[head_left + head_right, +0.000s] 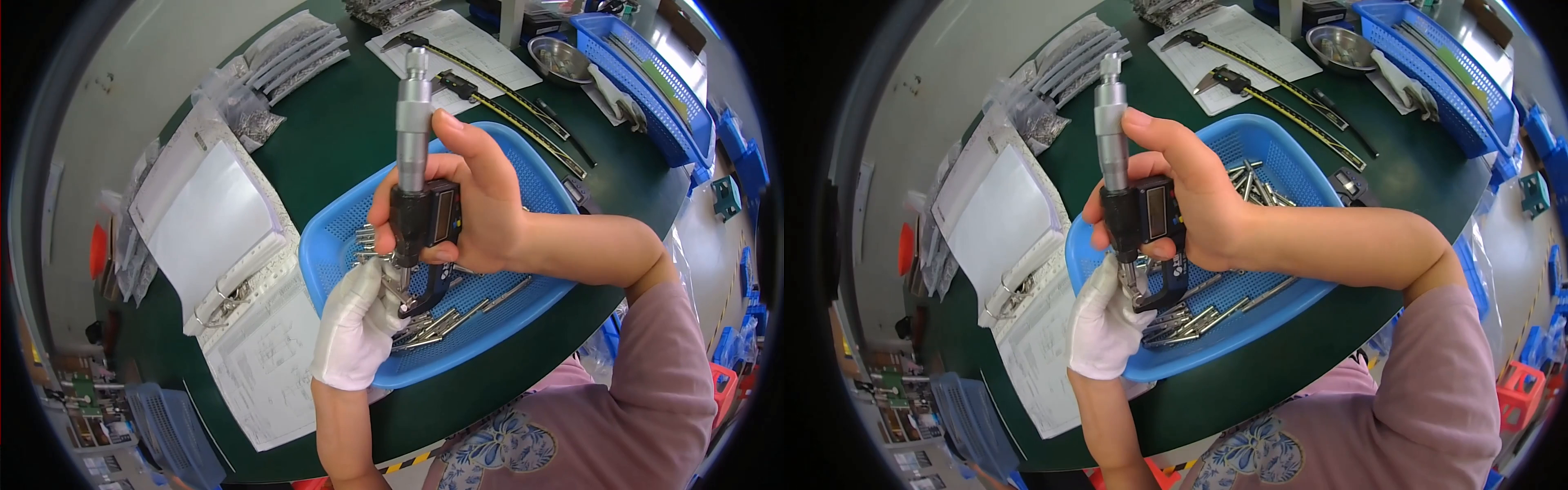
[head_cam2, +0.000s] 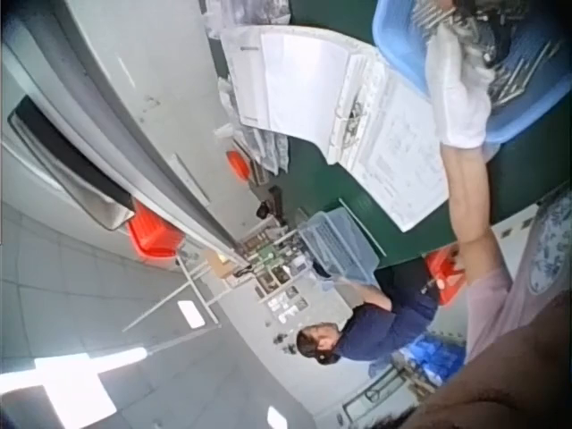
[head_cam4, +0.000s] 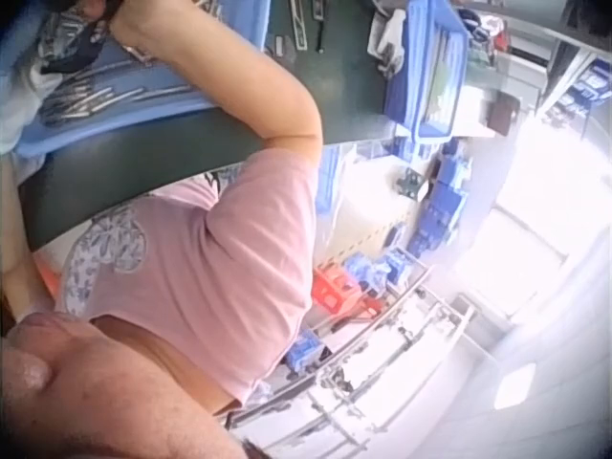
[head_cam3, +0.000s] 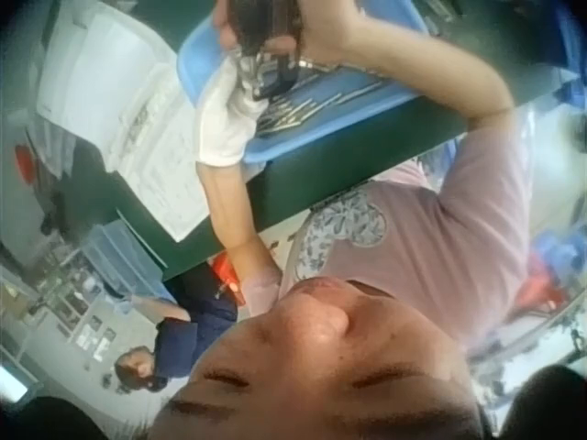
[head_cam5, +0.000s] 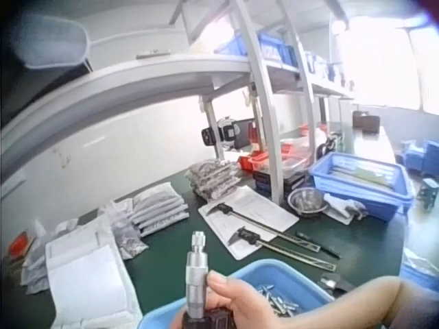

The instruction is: Measuring the dimensions of small metal rods using a digital micrometer at a factory workbench.

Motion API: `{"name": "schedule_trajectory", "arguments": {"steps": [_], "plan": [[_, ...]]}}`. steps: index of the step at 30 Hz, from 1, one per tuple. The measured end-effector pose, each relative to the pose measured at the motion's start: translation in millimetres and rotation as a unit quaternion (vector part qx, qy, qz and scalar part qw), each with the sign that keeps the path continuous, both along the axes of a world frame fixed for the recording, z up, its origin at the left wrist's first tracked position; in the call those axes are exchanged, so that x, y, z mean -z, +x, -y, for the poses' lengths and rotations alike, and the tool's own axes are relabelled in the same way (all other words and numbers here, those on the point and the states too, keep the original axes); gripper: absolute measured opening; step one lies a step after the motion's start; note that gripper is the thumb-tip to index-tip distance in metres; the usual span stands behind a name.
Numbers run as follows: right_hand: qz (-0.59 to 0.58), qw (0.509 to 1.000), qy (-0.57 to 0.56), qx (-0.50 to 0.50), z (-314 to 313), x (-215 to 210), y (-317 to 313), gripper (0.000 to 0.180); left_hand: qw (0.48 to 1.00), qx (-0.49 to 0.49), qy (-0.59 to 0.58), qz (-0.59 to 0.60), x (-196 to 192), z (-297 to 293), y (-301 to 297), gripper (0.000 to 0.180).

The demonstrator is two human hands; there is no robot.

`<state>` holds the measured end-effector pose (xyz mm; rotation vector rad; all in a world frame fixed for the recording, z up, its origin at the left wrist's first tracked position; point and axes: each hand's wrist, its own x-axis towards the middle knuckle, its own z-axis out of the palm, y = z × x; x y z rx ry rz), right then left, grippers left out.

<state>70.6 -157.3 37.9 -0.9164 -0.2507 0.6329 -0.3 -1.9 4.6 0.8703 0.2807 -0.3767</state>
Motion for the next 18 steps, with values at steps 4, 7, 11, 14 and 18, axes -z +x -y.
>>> {"name": "schedule_trajectory", "arguments": {"steps": [4,7,11,14,18], "plan": [[-0.047,0.999,0.026,-0.003,-2.6,-0.7,-0.6,0.073,1.000,0.001,-0.006,-0.003,-1.1,-1.7,-0.9,0.021],[-0.021,1.000,0.006,0.004,-2.3,1.4,-1.1,0.071,1.000,0.014,-0.015,0.004,2.2,-5.5,-0.2,0.020],[-0.027,0.999,0.019,0.011,-1.1,3.4,-1.5,0.071,0.999,0.017,-0.036,0.002,3.5,-3.1,1.3,0.020],[-0.025,0.999,0.021,0.001,-3.4,2.0,-4.2,0.071,0.999,0.007,-0.047,0.003,-2.9,-3.1,-3.2,0.019],[0.013,1.000,-0.008,0.006,-4.0,4.1,-3.1,0.071,1.000,-0.027,-0.007,-0.013,3.5,-0.6,-0.4,0.019]]}}
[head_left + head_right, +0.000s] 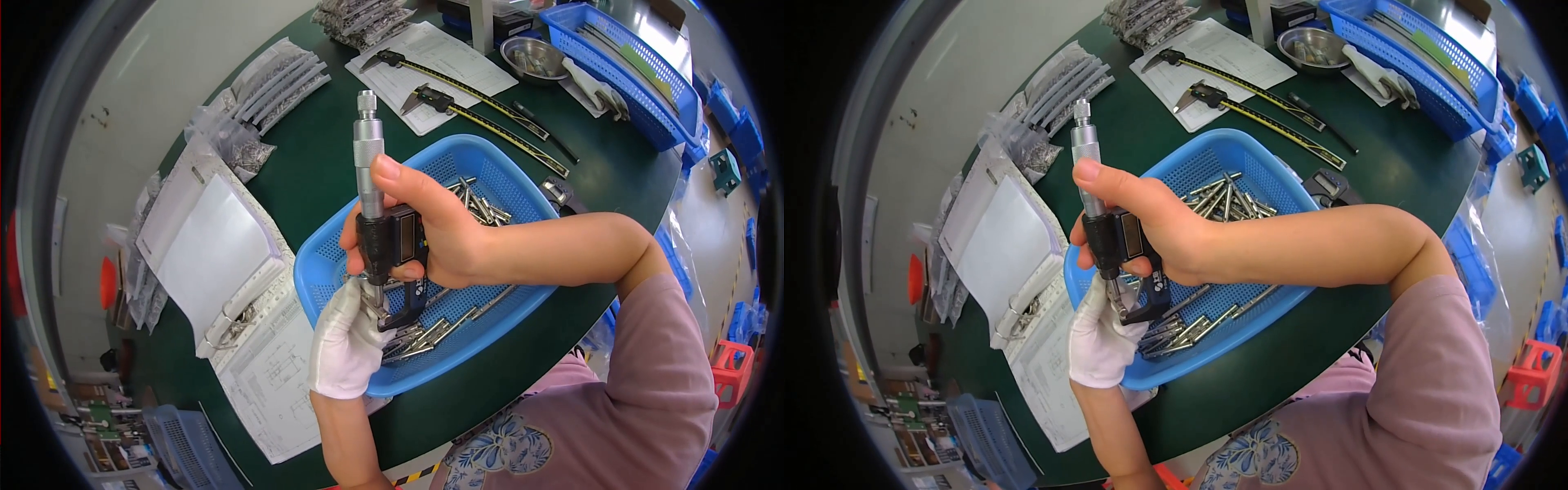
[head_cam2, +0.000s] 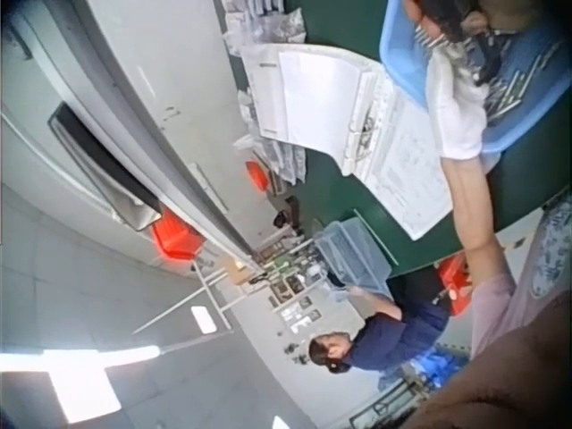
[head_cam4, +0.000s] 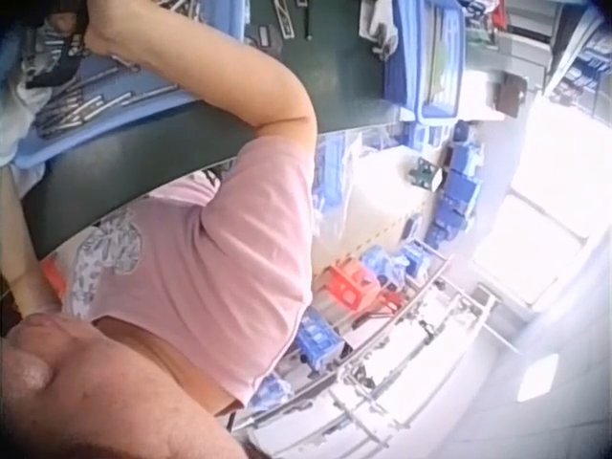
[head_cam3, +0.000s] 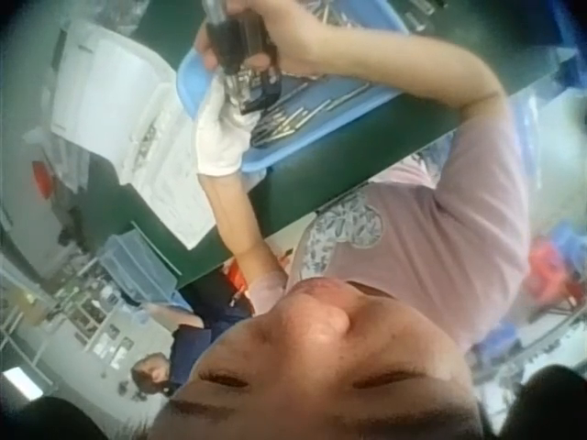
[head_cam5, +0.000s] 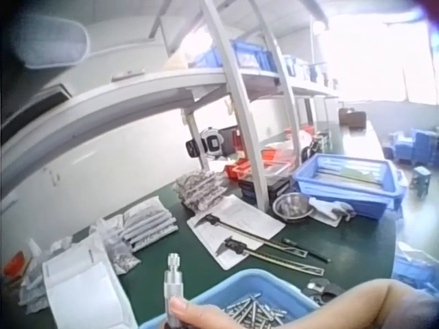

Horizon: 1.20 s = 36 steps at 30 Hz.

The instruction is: Measuring the dimensions of small metal rods using a digital micrometer at a factory workbench.

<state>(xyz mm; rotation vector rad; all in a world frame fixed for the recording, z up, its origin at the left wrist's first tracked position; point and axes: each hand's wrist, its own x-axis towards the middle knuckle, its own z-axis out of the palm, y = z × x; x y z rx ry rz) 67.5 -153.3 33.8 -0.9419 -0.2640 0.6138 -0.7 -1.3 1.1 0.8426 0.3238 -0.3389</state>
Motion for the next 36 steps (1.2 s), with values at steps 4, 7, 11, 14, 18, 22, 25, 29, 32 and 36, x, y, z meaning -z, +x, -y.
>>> {"name": "schedule_trajectory", "arguments": {"steps": [4,7,11,14,18,22,25,29,32,36], "plan": [[0.019,1.000,-0.006,0.008,-2.0,1.6,0.0,0.072,0.999,0.026,-0.020,-0.002,-1.7,-1.9,0.8,0.021],[-0.025,0.999,0.026,0.006,-1.4,-0.5,2.6,0.074,0.998,0.031,-0.048,0.000,-6.1,-1.2,1.8,0.021],[0.026,0.998,-0.009,0.061,0.3,-6.7,9.0,0.071,0.991,-0.007,0.019,0.132,-4.9,-16.6,4.3,0.021],[0.057,0.988,-0.022,0.143,8.7,1.3,25.7,0.067,0.844,0.023,0.482,0.233,-12.4,-8.3,12.6,0.022],[0.049,0.985,-0.008,0.163,8.7,-4.2,28.0,0.063,0.393,0.117,0.877,0.249,-11.8,2.8,18.4,0.021],[0.041,0.987,0.000,0.158,8.3,-5.2,24.0,0.062,0.259,0.155,0.933,0.197,-4.0,3.9,29.0,0.020],[0.040,0.987,0.016,0.152,10.0,-3.9,24.5,0.061,0.318,0.168,0.909,0.208,-6.3,13.7,23.9,0.019],[0.034,0.989,0.018,0.146,11.1,-9.6,21.0,0.061,0.374,0.240,0.870,0.212,-0.1,16.2,22.6,0.018],[0.034,0.990,0.020,0.132,11.6,-11.3,21.6,0.060,0.475,0.216,0.832,0.187,-11.4,12.6,24.0,0.014],[0.028,0.992,0.008,0.125,14.5,-11.5,21.6,0.063,0.837,0.060,0.525,0.141,-17.5,-2.7,22.2,0.012]]}}
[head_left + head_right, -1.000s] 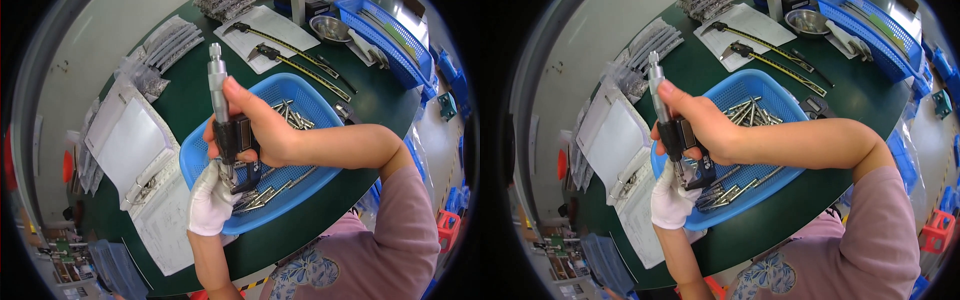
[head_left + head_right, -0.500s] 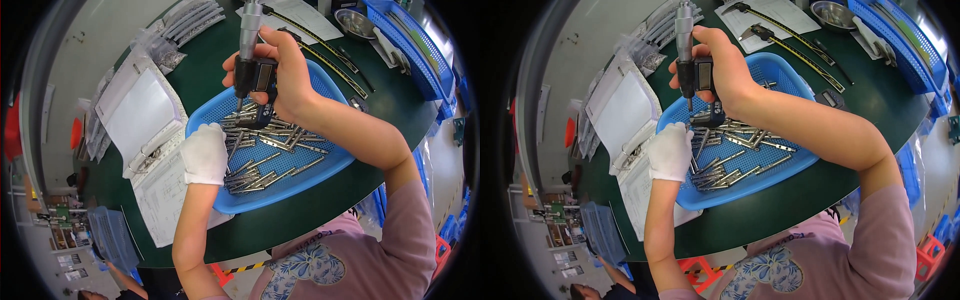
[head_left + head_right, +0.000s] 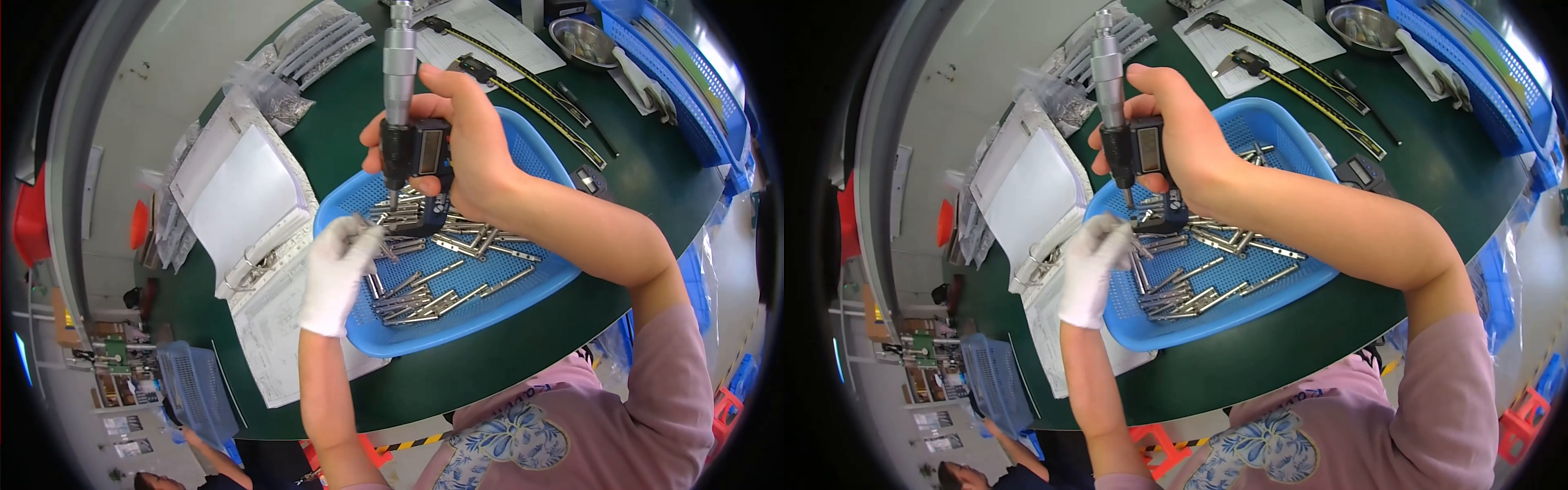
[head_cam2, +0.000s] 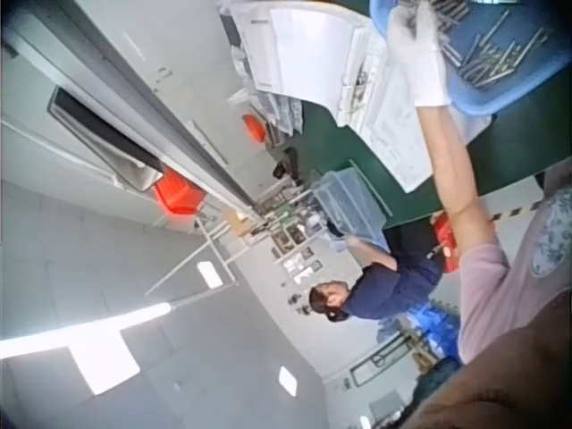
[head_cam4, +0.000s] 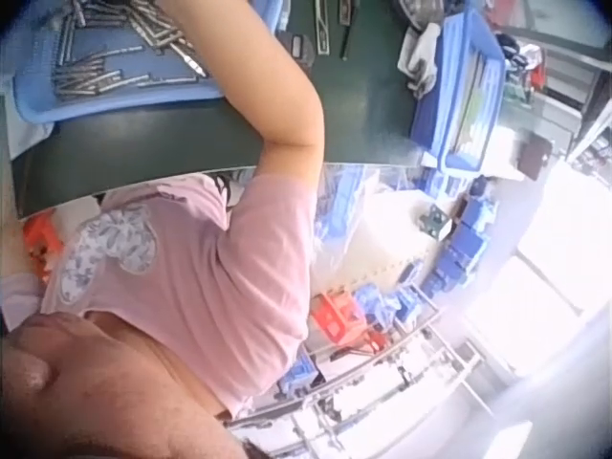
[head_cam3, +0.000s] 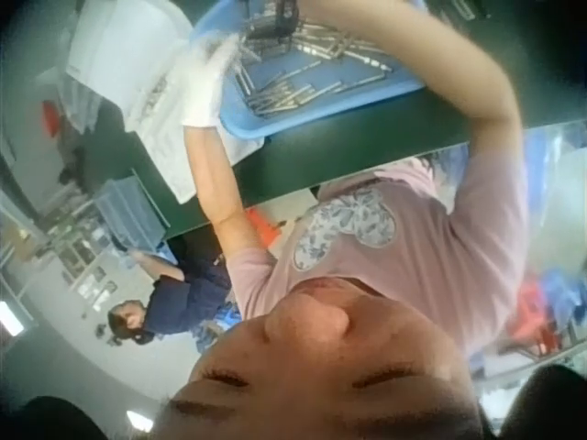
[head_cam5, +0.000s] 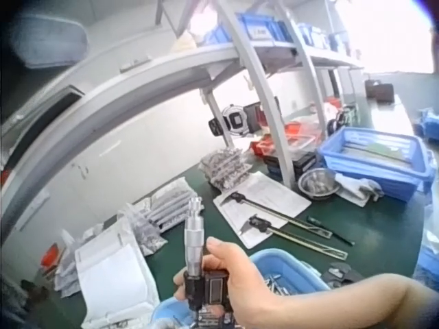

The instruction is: Measuring the dimensions of small metal rods using a digital micrometer at a factory workbench.

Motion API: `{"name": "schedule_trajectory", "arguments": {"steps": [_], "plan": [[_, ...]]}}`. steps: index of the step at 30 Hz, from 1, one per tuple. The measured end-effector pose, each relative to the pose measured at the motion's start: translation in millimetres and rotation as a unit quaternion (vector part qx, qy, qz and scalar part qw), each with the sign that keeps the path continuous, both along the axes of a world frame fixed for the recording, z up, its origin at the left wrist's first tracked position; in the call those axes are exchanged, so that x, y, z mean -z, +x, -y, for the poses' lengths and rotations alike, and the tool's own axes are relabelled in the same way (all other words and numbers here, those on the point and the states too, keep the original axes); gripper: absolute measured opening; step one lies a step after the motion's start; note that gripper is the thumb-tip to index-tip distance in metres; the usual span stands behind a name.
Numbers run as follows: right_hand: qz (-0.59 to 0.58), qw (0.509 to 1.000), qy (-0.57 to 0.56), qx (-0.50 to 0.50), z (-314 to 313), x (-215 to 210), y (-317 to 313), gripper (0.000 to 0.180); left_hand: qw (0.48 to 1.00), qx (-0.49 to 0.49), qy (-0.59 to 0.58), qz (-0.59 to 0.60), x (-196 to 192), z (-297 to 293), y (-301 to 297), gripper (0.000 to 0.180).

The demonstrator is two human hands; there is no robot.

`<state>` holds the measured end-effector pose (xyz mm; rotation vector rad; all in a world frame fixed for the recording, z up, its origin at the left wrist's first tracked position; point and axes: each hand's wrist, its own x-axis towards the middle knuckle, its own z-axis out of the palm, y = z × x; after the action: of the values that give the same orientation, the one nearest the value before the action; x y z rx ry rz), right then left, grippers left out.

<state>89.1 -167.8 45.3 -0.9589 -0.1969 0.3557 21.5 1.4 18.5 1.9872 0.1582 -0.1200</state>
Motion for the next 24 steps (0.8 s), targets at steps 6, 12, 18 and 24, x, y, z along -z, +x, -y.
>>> {"name": "schedule_trajectory", "arguments": {"steps": [6,12,18,24], "plan": [[0.008,0.999,-0.004,-0.039,-0.9,-1.2,-3.3,0.068,0.877,0.028,-0.479,0.013,-1.2,-7.1,-14.6,0.013],[-0.020,0.993,0.018,-0.115,-0.1,-4.3,-11.1,0.069,0.841,0.054,-0.538,-0.014,12.3,-7.7,-16.5,0.016],[-0.026,0.991,0.022,-0.131,-2.5,-0.9,-9.1,0.071,0.828,0.067,-0.556,-0.024,13.5,-9.5,-17.3,0.022],[-0.006,0.990,0.008,-0.141,-3.9,-0.3,-12.7,0.071,0.855,0.067,-0.512,-0.055,11.0,-9.0,-20.4,0.025]]}}
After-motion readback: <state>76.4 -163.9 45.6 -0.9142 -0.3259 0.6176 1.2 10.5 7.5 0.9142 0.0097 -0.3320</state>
